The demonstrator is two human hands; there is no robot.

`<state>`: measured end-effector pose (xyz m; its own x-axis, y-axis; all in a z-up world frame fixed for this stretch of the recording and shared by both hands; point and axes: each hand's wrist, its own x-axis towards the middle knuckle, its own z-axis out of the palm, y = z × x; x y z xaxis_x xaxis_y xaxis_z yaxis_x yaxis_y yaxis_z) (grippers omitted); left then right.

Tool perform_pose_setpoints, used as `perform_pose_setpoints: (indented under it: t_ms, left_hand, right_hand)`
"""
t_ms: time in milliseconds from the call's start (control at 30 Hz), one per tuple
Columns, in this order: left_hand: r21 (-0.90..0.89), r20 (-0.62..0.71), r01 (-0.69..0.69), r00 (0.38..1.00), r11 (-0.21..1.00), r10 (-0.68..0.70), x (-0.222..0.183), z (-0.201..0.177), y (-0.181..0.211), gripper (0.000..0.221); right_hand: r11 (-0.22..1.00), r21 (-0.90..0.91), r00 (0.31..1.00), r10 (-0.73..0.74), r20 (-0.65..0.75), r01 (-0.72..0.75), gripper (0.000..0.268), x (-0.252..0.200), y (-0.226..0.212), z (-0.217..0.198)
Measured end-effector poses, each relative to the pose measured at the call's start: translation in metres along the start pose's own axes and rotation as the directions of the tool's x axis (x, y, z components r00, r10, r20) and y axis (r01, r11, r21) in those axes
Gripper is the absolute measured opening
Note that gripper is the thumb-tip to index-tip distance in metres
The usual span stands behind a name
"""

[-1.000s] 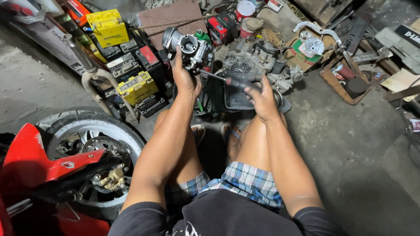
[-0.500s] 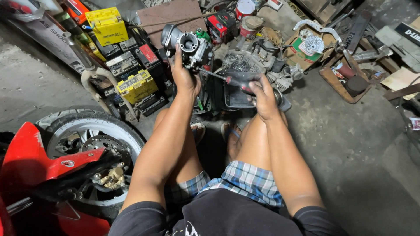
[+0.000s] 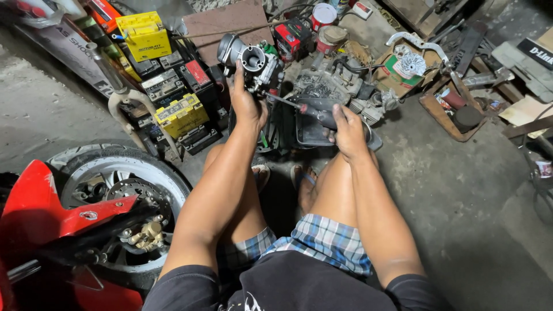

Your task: Disassembling and inspecting a motorcycle carburetor using a screwdriver in a workshop setting.

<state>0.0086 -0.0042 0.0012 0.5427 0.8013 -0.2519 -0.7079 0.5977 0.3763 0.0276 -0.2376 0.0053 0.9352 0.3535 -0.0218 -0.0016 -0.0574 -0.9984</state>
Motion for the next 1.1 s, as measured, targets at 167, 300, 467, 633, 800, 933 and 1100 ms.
perform_pose_setpoints:
  t_ms: [167, 300, 467, 633, 800, 933, 1100]
  left_hand:
    - [0.009, 0.003, 0.012, 1.0, 1.0, -0.012, 0.002, -0.001, 0.004, 0.037]
    - [0.016, 0.003, 0.017, 1.0, 1.0, -0.017, -0.004, 0.0, 0.003, 0.036]
    - [0.06, 0.02, -0.002, 1.0, 0.998, 0.0, -0.012, 0.005, 0.002, 0.035]
    - [0.054, 0.033, -0.017, 0.999, 0.998, 0.015, -0.01, 0.004, 0.008, 0.037]
    - [0.043, 0.265, 0.025, 0.964, 0.999, -0.035, -0.015, -0.002, 0.023, 0.042]
    - [0.066, 0.267, 0.025, 0.963, 0.997, -0.042, -0.019, -0.001, 0.024, 0.044]
    - [0.081, 0.3, 0.037, 0.952, 0.996, -0.06, -0.015, -0.003, 0.02, 0.042]
  right_hand:
    - [0.983, 0.078, 0.985, -0.168, 0.051, 0.163, 0.024, 0.002, 0.012, -0.008]
    - [0.985, 0.011, 0.985, -0.172, 0.026, 0.172, 0.018, 0.005, 0.015, -0.011]
    - [0.999, 0.019, 0.997, 0.038, -0.062, -0.037, 0.037, 0.004, -0.004, 0.001]
    - [0.991, 0.134, 0.999, 0.021, 0.025, -0.024, 0.019, 0.002, 0.005, -0.011]
    - [0.996, 0.011, 0.986, -0.092, 0.138, 0.091, 0.021, -0.005, -0.002, -0.008]
    - [0.996, 0.085, 0.984, -0.027, 0.176, 0.012, 0.017, -0.002, -0.003, -0.009]
    - [0.966, 0.181, 0.983, 0.176, 0.054, -0.183, 0.035, -0.001, -0.011, -0.004]
